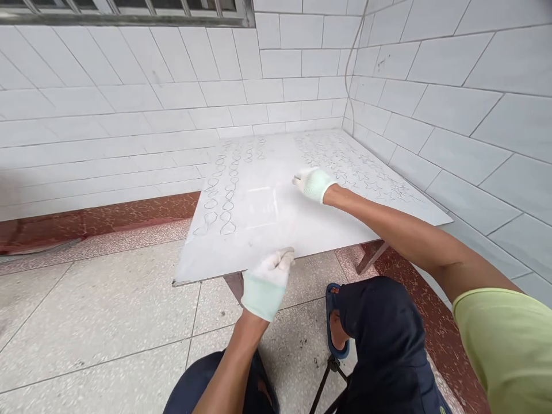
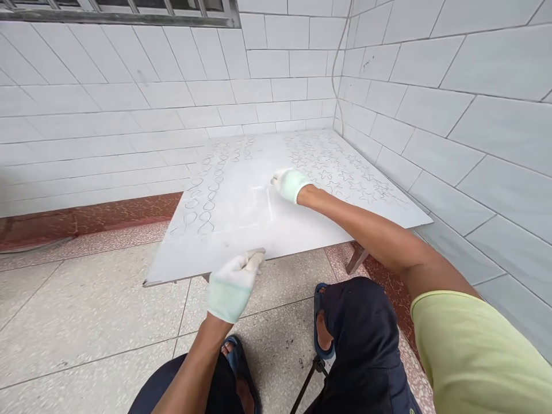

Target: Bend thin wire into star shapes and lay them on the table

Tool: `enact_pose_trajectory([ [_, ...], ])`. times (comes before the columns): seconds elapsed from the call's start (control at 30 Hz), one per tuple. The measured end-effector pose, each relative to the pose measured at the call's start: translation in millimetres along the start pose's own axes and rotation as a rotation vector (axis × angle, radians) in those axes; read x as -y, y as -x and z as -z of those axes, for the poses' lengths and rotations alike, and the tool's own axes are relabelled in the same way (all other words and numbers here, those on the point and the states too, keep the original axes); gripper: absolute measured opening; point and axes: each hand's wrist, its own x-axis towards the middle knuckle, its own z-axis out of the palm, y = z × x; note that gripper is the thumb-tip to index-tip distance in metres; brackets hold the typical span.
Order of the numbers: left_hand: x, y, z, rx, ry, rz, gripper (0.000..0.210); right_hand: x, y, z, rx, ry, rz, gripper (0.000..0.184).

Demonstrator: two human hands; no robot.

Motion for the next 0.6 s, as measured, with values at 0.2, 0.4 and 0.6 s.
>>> enact_pose_trajectory([
  [0.2, 14.2, 9.8, 2.7, 0.018, -0.318, -0.313, 0.025, 34.5, -100.5, -27.0, -0.004, -0.010, -0.042, 0.032],
  [0.4, 36.8, 8.3, 6.7, -0.088, -0.561, -0.543, 0.025, 39.4, -194.5, -55.2, -0.005, -0.021, -0.109, 0.051],
  [0.6, 47.9, 8.8, 11.9, -0.148, -0.603, -0.633, 0.026, 34.1, -226.2, -72.5, 0.079, -0.066, -0.090, 0.067],
])
